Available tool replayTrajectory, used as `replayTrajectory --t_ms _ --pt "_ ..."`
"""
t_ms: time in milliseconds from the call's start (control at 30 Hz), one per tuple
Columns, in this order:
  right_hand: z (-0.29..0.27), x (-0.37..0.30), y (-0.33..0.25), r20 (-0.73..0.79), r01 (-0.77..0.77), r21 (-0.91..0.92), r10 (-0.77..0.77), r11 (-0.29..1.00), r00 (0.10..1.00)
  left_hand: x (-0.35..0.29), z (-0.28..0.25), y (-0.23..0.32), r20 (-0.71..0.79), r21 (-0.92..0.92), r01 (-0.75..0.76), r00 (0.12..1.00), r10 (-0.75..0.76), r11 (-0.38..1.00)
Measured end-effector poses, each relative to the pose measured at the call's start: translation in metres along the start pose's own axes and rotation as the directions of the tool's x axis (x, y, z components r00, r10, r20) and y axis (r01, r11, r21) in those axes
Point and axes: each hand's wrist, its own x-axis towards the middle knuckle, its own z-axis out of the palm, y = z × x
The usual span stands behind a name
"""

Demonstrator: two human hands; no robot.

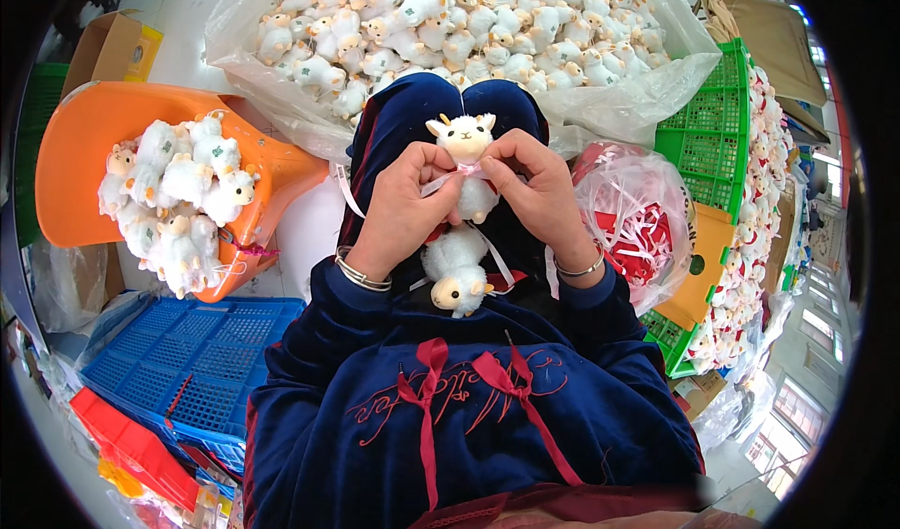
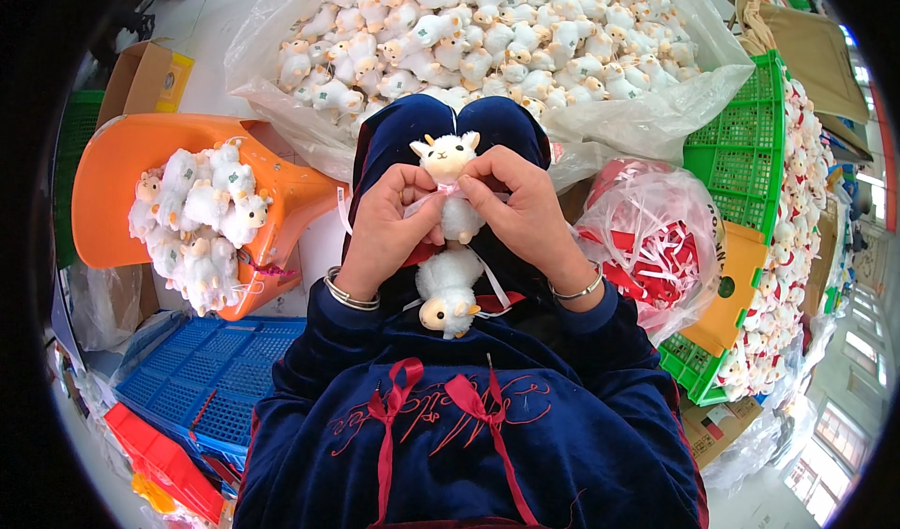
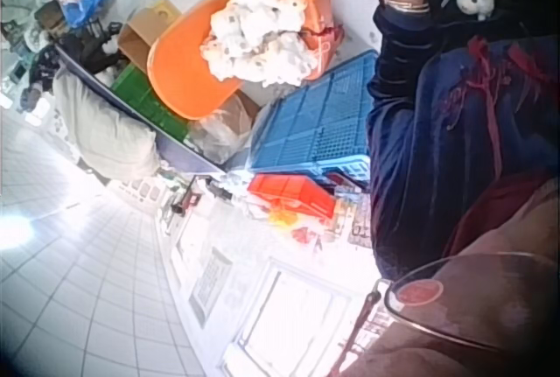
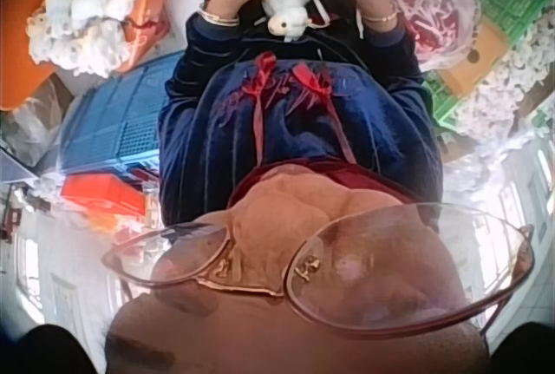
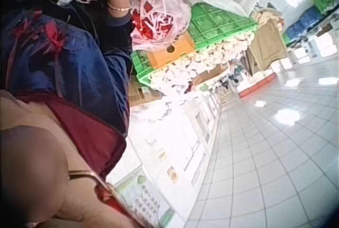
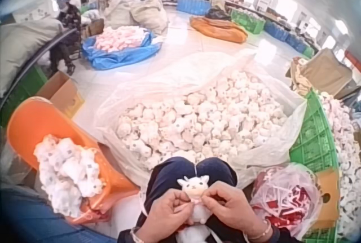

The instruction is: The person sits on the floor and ties white ribbons around the necks of small white stuffed animal toys. They pick up each toy, wrap the ribbon, and tie a bow, then place the finished toy into an orange basket.

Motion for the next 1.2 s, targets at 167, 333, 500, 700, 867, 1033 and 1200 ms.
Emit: replayTrajectory --t_ms 167,333,500,700,867,1033,1200 --pt "-0.002 0.000 -0.003 0.012 -0.009 -0.014 0.009 1.000 1.000 -0.001 -0.002 0.001 0.016 -0.003 0.018 1.000 -0.018 1.000" --pt "-0.006 0.001 -0.008 0.041 0.083 -0.132 -0.079 0.988 0.996 -0.002 -0.002 0.001 0.035 0.022 -0.007 0.999 0.006 1.000" --pt "-0.009 0.000 -0.009 0.038 0.145 -0.182 -0.141 0.973 0.989 -0.003 -0.001 0.001 0.041 0.010 0.001 0.999 -0.002 1.000" --pt "-0.007 0.000 -0.010 -0.023 0.126 -0.159 -0.131 0.979 0.991 -0.004 0.001 -0.001 0.014 0.013 -0.019 1.000 0.018 1.000" --pt "-0.013 -0.003 -0.013 -0.089 -0.015 -0.050 0.011 0.999 0.996 -0.005 0.003 -0.002 -0.002 -0.006 -0.043 0.999 0.043 0.999" --pt "-0.004 -0.002 -0.016 -0.004 -0.258 -0.012 0.258 0.966 0.966 -0.005 0.003 -0.002 0.009 0.022 -0.040 0.999 0.040 0.999" --pt "-0.003 0.004 -0.010 0.035 -0.288 -0.129 0.295 0.949 0.955 -0.006 0.004 0.001 0.008 0.054 -0.074 0.997 0.073 0.996"
